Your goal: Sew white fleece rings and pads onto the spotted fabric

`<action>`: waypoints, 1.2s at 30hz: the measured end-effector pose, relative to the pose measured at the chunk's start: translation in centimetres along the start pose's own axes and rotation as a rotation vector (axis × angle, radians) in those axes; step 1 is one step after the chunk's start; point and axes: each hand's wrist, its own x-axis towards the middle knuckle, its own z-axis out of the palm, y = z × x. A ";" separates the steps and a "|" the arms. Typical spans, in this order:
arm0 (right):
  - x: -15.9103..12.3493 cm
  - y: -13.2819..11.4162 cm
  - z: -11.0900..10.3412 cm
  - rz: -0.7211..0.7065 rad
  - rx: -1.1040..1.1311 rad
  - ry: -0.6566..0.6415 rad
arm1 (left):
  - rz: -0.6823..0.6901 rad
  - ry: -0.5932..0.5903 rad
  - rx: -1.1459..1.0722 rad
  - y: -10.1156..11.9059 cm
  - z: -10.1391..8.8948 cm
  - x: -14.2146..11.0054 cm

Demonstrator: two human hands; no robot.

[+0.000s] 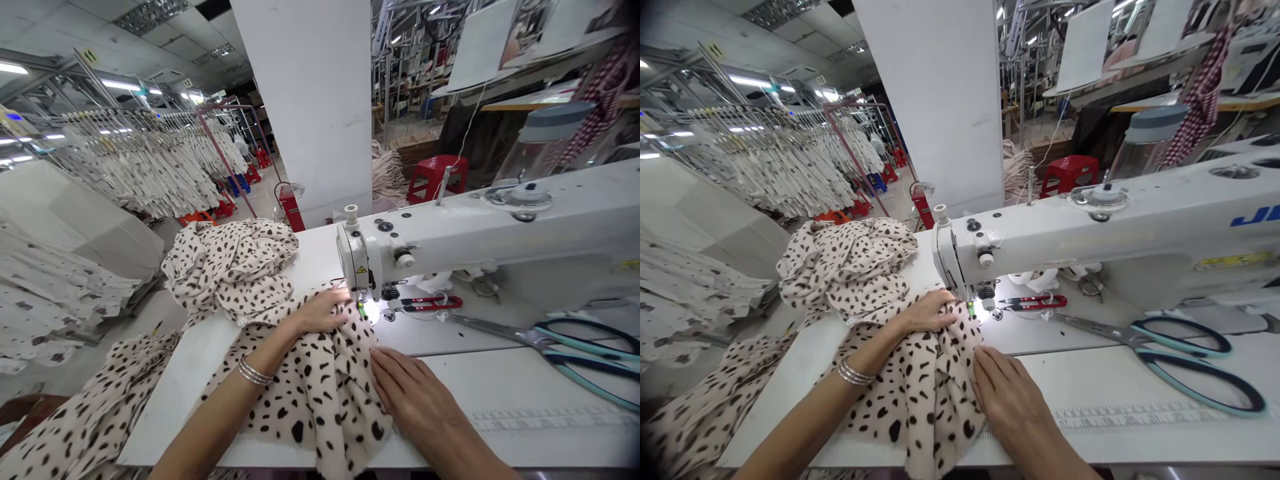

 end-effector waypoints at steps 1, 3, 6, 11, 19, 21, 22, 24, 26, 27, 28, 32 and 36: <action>-0.2 -0.6 0.1 0.027 -0.011 0.016 | 0.002 0.011 -0.009 0.0 0.1 0.1; -0.6 -1.9 0.0 0.077 -0.013 0.039 | 0.003 0.040 -0.021 0.1 0.3 0.1; -1.3 -3.5 -0.7 0.142 0.025 0.056 | -0.009 0.097 -0.026 0.4 0.5 -0.5; 0.6 -0.2 -4.2 0.283 0.234 -0.252 | -0.022 0.226 -0.007 1.8 0.4 -2.4; 9.3 12.8 -4.1 0.924 -0.134 -0.354 | 0.064 0.329 -0.084 7.6 2.1 -6.3; 10.2 13.6 -3.1 0.945 -0.116 -0.398 | -0.002 0.273 -0.106 8.4 2.6 -6.9; 10.3 13.9 -2.9 0.956 -0.092 -0.424 | -0.037 0.217 -0.095 8.7 2.7 -7.2; 9.9 14.0 -3.3 0.989 -0.030 -0.473 | -0.088 0.088 -0.058 8.9 2.7 -7.8; 8.7 13.6 -4.6 1.028 0.061 -0.509 | -0.143 0.034 -0.082 8.9 2.5 -8.3; 7.8 12.9 -5.3 1.042 0.122 -0.520 | -0.181 0.054 -0.145 8.9 2.4 -8.3; 6.9 11.8 -6.1 1.052 0.200 -0.534 | -0.224 0.097 -0.253 9.0 2.5 -8.2; 4.0 5.5 -7.8 0.993 0.612 -0.619 | -0.346 0.156 -1.010 10.2 3.9 -6.1; 3.8 4.0 -8.1 0.861 0.789 -0.676 | -0.486 0.181 -1.545 11.3 6.0 -4.4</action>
